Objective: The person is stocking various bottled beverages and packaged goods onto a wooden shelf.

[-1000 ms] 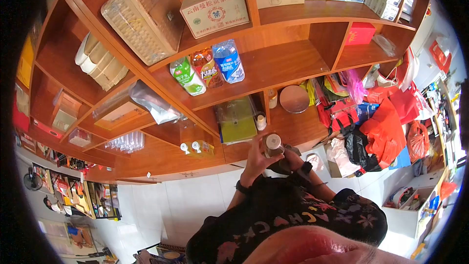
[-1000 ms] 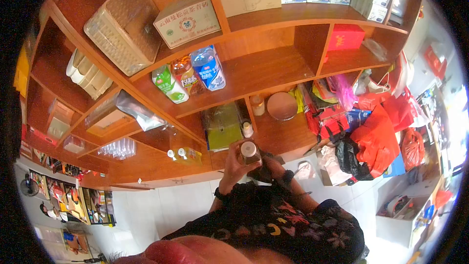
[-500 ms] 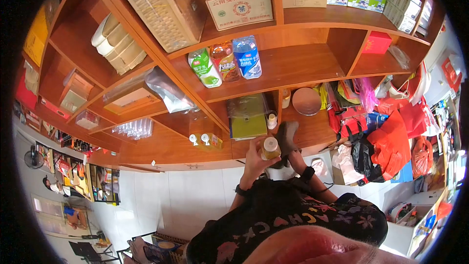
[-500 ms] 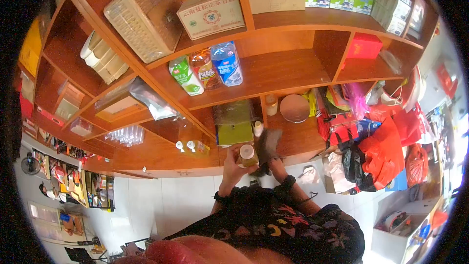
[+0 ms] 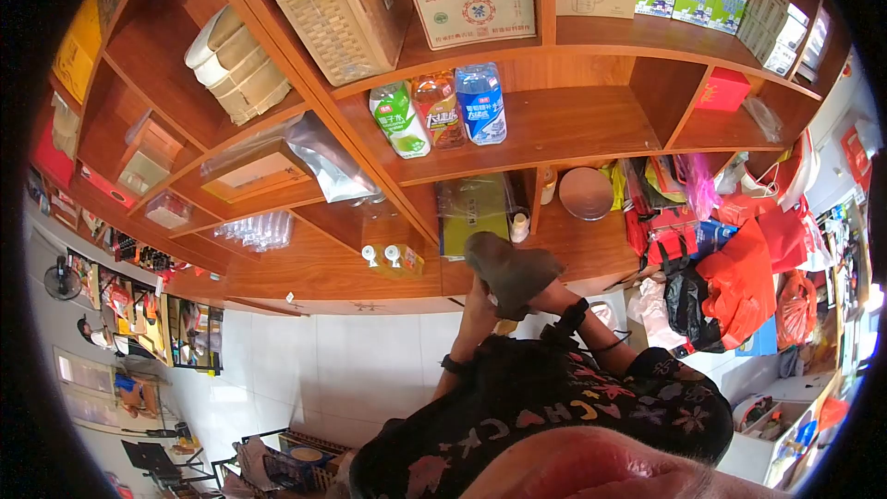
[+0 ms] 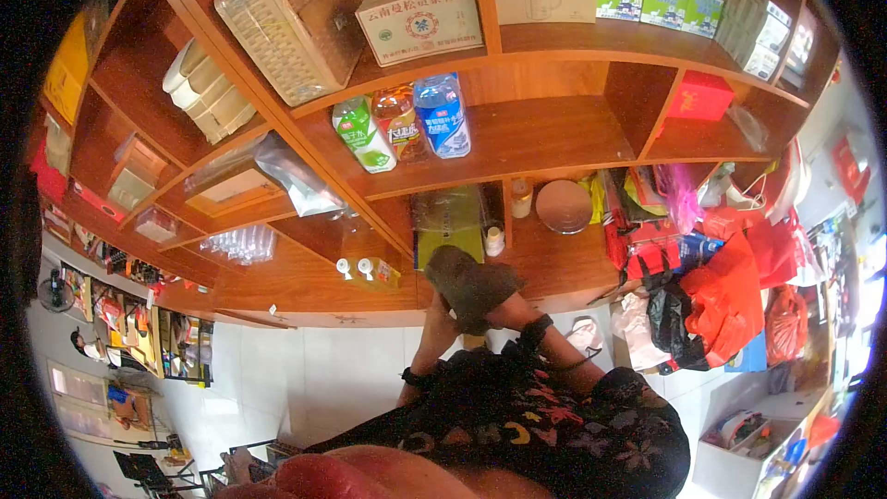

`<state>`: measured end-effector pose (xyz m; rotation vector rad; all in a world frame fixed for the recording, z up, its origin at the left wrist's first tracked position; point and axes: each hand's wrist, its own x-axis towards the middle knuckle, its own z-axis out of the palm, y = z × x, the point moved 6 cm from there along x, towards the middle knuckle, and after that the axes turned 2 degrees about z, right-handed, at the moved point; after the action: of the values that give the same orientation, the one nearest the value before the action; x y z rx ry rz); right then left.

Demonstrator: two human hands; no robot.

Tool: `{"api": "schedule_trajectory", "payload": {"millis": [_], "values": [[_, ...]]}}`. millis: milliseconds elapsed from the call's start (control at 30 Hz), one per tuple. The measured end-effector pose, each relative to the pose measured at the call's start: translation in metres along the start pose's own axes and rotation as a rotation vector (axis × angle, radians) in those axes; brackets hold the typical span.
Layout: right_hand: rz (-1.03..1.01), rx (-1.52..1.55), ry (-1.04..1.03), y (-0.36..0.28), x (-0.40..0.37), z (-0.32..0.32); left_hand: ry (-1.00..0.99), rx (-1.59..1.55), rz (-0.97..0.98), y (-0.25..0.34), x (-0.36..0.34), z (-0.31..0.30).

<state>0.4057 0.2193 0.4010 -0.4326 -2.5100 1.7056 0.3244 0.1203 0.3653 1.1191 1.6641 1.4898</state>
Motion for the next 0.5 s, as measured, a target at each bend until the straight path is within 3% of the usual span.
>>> {"api": "schedule_trajectory", "payload": {"millis": [33,200,300,433,500], "values": [[0.026,0.081,-0.052,0.005,0.001,0.001,-0.036,0.002,-0.022,-0.007,0.0,-0.002],[0.064,0.439,-0.194,0.032,0.004,0.006,-0.428,0.036,0.247,-0.007,-0.003,-0.006],[0.062,0.556,-0.205,0.042,0.008,0.007,-0.491,-0.051,0.227,-0.011,-0.003,-0.009],[-0.04,0.51,-0.032,0.061,0.018,0.005,-0.293,-0.018,0.1,-0.026,0.009,-0.016],[-0.157,0.304,0.162,0.073,0.024,0.007,-0.136,0.058,-0.02,-0.028,0.014,-0.02]]}}
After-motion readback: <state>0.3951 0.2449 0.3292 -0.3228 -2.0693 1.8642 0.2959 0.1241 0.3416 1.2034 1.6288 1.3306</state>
